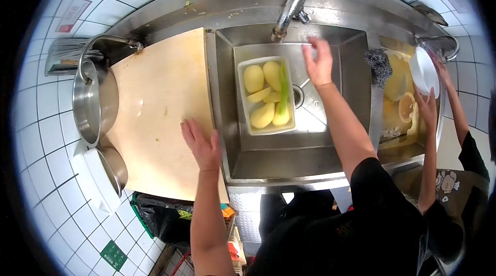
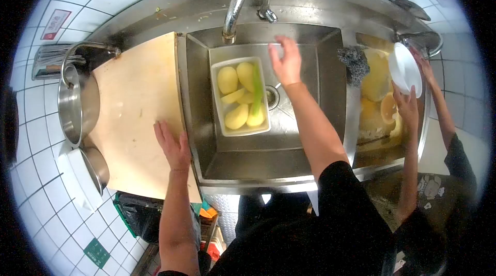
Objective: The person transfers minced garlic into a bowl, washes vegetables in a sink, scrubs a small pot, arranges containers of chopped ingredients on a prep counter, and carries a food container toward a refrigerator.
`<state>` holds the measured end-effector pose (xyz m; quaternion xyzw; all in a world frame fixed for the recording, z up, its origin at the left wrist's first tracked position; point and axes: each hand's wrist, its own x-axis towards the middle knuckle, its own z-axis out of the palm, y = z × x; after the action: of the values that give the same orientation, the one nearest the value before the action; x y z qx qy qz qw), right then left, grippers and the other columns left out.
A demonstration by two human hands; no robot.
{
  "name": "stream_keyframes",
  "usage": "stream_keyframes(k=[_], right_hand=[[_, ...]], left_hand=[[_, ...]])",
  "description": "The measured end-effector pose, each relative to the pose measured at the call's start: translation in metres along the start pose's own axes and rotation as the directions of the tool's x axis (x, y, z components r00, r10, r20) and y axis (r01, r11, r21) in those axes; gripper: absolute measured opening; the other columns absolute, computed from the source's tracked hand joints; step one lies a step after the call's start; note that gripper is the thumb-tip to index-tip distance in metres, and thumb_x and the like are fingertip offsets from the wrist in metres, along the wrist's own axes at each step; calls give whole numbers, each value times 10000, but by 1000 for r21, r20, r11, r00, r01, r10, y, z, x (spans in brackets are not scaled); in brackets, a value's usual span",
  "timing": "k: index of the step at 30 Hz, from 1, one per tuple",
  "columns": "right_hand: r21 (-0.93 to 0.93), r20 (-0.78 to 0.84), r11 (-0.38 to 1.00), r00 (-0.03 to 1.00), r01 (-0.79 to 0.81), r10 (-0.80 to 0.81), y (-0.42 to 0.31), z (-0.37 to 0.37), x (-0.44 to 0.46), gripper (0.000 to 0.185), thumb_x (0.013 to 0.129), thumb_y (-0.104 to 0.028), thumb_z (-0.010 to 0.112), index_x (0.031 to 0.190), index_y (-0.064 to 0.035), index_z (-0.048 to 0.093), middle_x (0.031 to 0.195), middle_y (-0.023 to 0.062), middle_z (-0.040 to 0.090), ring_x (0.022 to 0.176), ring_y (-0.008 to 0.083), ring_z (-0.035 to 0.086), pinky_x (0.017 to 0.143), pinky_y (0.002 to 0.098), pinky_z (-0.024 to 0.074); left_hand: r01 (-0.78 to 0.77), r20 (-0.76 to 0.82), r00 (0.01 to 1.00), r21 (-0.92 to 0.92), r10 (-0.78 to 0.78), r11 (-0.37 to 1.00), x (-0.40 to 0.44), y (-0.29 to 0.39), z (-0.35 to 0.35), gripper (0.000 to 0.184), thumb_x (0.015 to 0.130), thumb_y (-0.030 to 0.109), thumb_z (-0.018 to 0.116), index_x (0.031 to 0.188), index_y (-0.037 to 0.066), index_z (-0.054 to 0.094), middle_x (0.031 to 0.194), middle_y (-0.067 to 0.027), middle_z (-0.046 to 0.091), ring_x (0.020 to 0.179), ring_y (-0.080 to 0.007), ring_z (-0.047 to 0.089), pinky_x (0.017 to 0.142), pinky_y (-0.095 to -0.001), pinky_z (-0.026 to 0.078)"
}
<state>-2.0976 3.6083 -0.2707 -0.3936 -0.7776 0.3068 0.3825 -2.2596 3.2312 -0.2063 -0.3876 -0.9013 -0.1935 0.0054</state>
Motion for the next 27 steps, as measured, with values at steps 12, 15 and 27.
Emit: stream_keyframes(k=[12,15,27], right_hand=[[-125,668,958,736,257,-110,46,121,-24,312,913,-188,623,1156,5,658,1230,221,640,1180,372,588,1042,445,451],[-217,849,857,524,467,-71,50,133,-3,258,910,-213,623,1078,-24,669,1127,196,673,1134,346,611,995,443,470],[-272,693,959,708,80,137,96,95,-18,326,837,-353,728,942,-50,673,942,197,699,924,377,671,824,478,531]], left_hand=[[833,852,40,-317,-522,-454,-97,114,151,328,928,197,667,1175,14,550,1093,-120,597,943,-218,607,839,-370,529],[771,870,-14,-305,-494,-559,-90,109,192,219,963,191,616,1120,51,557,1010,-83,603,830,-200,616,744,-367,563],[869,791,154,-394,-592,-301,-74,84,199,364,937,65,537,1300,81,519,1136,-134,647,879,-247,697,692,-411,629]])
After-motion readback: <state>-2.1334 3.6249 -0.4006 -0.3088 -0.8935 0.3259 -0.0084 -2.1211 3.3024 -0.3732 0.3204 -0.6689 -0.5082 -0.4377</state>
